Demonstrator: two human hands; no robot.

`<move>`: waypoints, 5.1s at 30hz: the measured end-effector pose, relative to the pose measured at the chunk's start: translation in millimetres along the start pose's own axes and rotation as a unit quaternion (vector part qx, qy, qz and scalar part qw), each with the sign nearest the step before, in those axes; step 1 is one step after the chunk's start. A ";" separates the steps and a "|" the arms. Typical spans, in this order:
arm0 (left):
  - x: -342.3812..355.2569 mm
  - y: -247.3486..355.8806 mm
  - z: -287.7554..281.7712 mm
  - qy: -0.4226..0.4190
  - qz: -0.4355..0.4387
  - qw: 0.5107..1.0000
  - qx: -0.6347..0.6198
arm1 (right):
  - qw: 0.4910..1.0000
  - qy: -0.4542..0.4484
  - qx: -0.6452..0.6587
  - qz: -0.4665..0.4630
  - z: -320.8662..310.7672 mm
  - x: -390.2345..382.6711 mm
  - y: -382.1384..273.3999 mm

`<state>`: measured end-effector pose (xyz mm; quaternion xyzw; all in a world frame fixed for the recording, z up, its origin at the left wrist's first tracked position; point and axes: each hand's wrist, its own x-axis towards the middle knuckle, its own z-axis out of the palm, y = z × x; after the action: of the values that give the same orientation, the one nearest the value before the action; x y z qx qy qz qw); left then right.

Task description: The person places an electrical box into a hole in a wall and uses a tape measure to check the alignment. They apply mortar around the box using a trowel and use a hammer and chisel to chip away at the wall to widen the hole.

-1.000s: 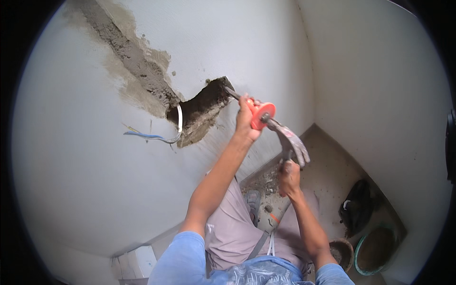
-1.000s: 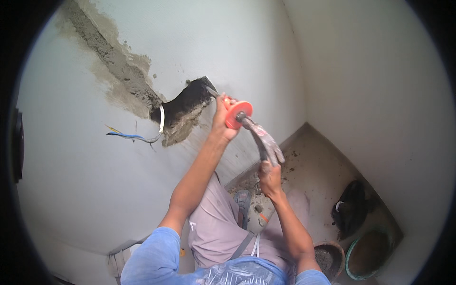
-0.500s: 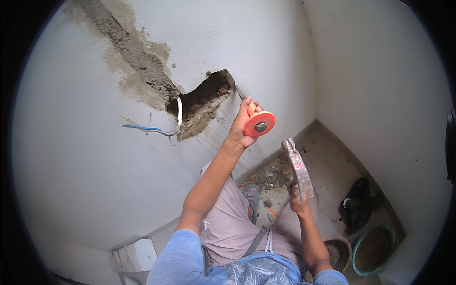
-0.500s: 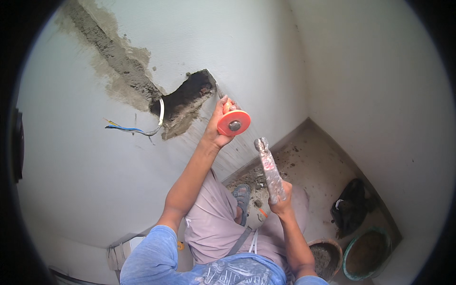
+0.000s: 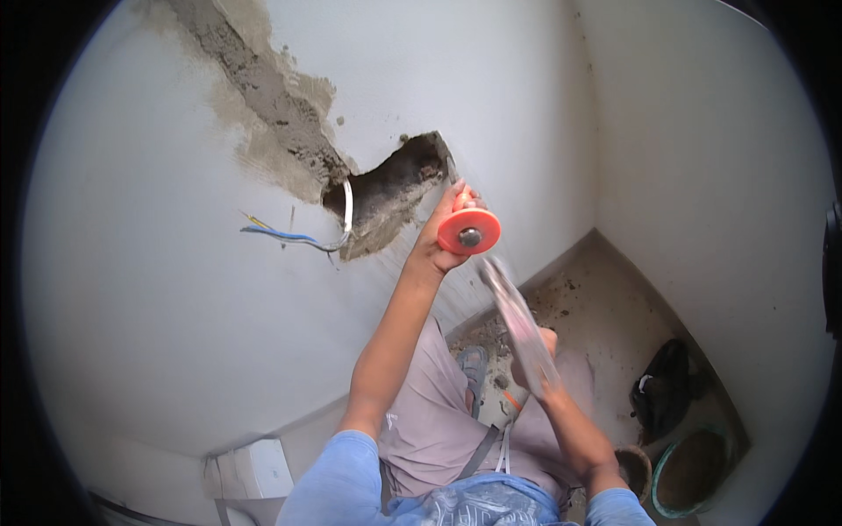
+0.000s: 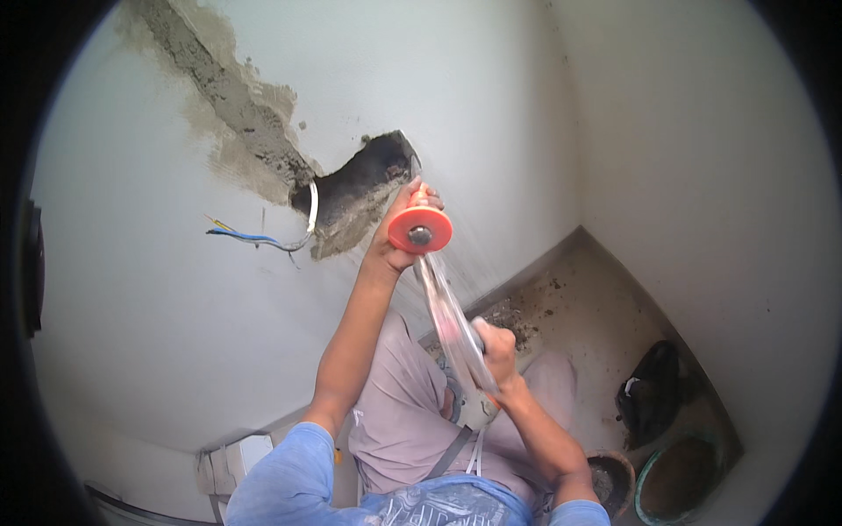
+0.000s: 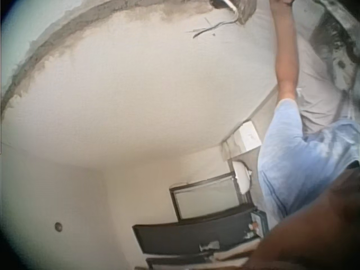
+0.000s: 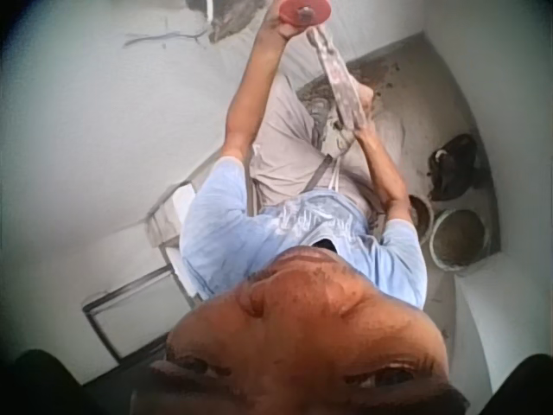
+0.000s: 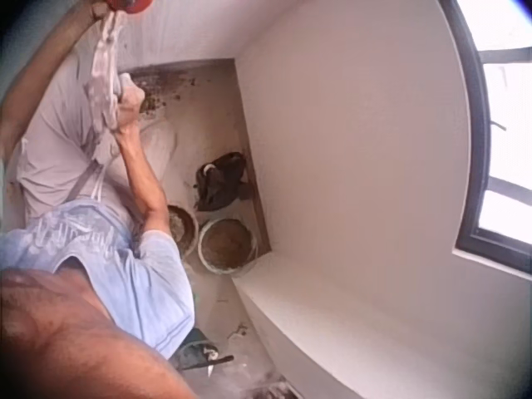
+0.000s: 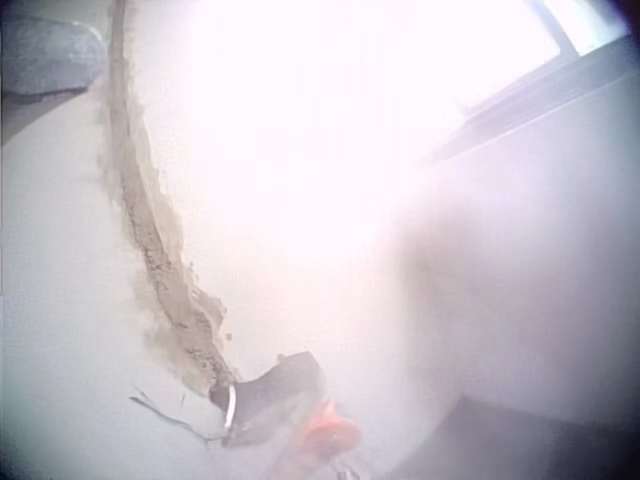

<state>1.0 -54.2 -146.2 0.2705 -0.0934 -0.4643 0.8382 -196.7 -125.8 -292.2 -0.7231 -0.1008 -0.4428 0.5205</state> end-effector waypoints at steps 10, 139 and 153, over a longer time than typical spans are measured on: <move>0.4 4.7 -0.2 0.026 -0.006 1.000 -0.011 | 0.997 0.053 0.015 -0.054 16.0 8.1 21.9; 18.6 -14.1 -17.9 0.054 0.175 0.900 0.394 | 0.876 0.277 0.337 0.208 62.7 6.2 1.3; 13.2 -20.4 16.0 0.055 0.164 0.936 0.306 | 0.867 0.349 0.300 0.190 19.7 3.9 -10.4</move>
<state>-13.1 -79.6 -145.1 0.5197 -0.2283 -0.2535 0.7833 -190.2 -105.9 -283.6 -0.3357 0.0985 -0.5072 0.7876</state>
